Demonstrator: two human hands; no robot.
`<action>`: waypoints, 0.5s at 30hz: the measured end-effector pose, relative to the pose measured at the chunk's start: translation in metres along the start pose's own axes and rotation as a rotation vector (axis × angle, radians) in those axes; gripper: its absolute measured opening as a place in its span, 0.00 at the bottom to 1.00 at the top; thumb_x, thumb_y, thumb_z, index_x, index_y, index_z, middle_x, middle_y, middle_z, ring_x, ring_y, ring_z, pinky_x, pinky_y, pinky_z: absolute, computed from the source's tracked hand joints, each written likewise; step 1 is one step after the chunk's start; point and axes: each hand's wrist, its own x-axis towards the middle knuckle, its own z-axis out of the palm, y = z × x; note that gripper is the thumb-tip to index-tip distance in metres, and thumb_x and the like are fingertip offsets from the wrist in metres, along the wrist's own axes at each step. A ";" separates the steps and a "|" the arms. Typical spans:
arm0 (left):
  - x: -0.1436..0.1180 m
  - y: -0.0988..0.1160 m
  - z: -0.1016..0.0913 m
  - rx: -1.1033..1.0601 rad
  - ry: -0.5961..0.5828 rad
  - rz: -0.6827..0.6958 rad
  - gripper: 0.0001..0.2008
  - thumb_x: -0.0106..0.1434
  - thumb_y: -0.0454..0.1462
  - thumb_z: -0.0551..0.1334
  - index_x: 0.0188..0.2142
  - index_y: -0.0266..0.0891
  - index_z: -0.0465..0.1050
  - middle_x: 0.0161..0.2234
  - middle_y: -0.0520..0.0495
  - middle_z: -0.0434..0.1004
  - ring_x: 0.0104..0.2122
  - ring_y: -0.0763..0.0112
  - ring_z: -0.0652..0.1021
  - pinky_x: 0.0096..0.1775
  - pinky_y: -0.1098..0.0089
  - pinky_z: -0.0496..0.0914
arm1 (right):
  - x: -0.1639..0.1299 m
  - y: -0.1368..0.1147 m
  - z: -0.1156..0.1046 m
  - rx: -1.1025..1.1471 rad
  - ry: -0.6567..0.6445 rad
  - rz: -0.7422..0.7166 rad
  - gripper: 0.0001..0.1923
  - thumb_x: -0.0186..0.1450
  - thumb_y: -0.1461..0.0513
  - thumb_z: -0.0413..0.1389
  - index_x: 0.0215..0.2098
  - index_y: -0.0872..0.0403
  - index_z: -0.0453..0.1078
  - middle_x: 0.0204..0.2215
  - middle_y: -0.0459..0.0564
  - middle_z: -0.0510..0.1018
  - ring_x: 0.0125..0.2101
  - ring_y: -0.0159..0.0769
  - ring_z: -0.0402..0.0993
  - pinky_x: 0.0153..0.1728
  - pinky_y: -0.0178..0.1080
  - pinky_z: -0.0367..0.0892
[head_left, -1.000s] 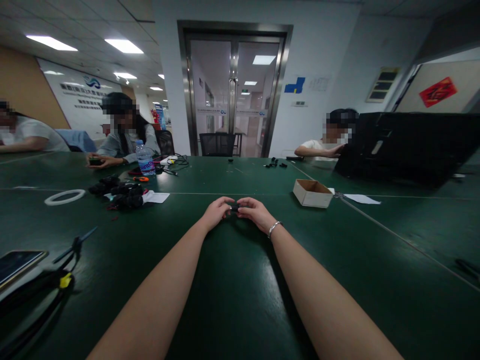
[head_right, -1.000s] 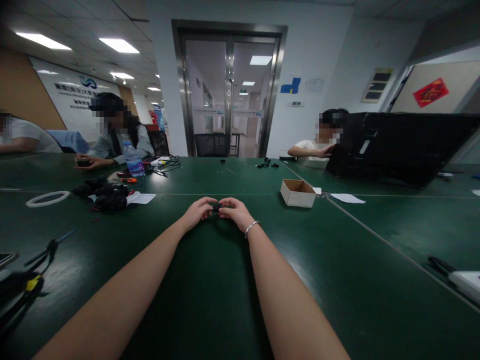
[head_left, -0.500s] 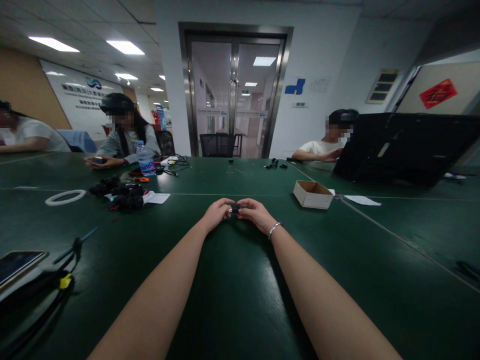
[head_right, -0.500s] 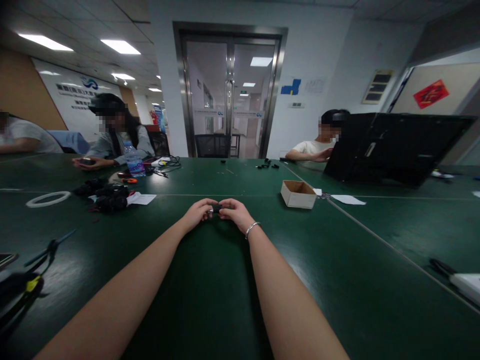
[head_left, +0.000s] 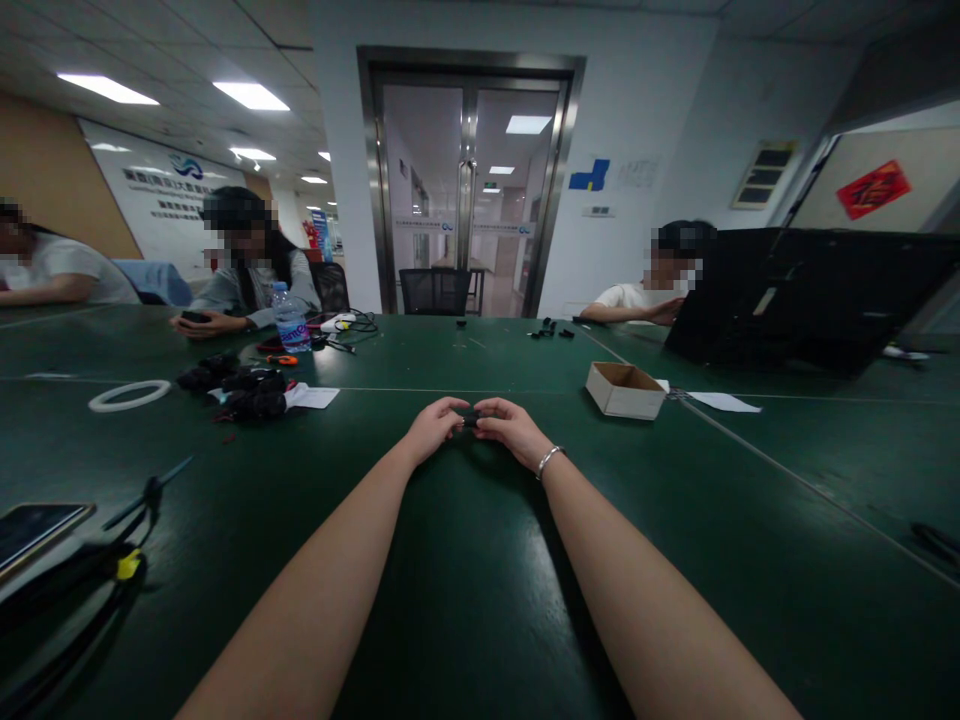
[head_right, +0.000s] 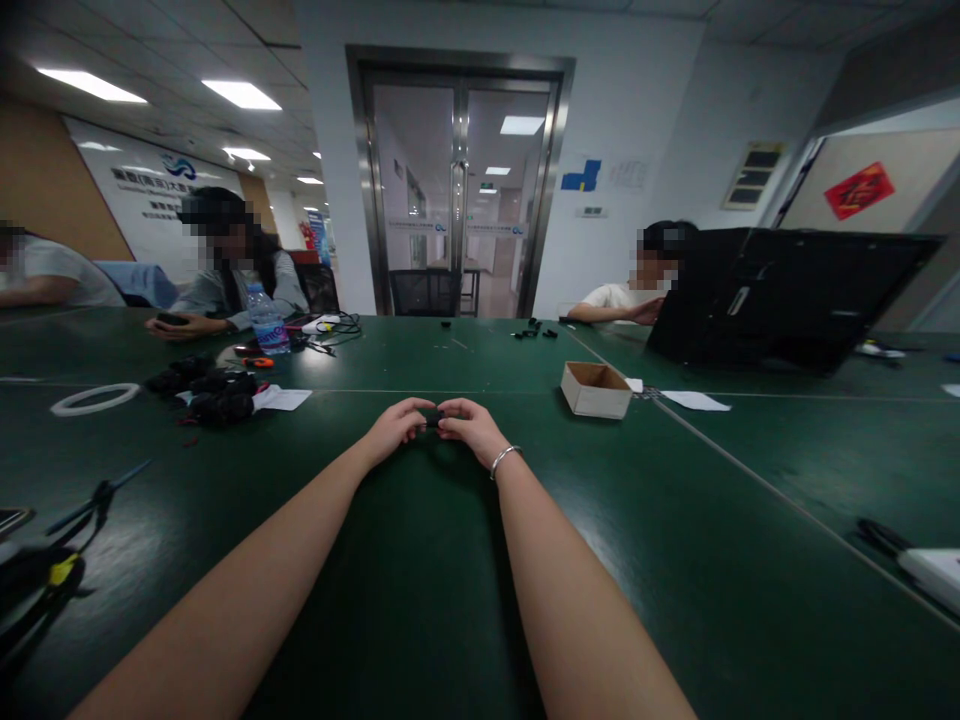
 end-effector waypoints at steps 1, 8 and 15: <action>0.000 0.000 0.000 -0.002 -0.009 -0.008 0.17 0.57 0.35 0.53 0.44 0.34 0.70 0.21 0.52 0.68 0.19 0.77 0.66 0.23 0.76 0.59 | 0.000 0.000 0.000 -0.005 0.000 0.001 0.14 0.52 0.70 0.63 0.36 0.56 0.71 0.32 0.47 0.75 0.27 0.29 0.74 0.31 0.33 0.73; 0.001 -0.002 -0.001 0.029 -0.013 -0.010 0.18 0.55 0.35 0.56 0.46 0.35 0.69 0.24 0.52 0.68 0.21 0.76 0.66 0.24 0.75 0.59 | -0.001 -0.002 0.001 -0.004 -0.002 0.008 0.14 0.52 0.69 0.63 0.37 0.56 0.71 0.32 0.47 0.75 0.28 0.29 0.74 0.32 0.32 0.73; 0.000 -0.001 0.000 0.018 -0.019 0.021 0.17 0.55 0.36 0.56 0.44 0.33 0.70 0.23 0.52 0.68 0.21 0.77 0.66 0.24 0.75 0.60 | 0.000 0.000 0.000 0.007 0.009 0.002 0.14 0.51 0.69 0.64 0.36 0.55 0.71 0.31 0.46 0.76 0.27 0.29 0.74 0.30 0.32 0.73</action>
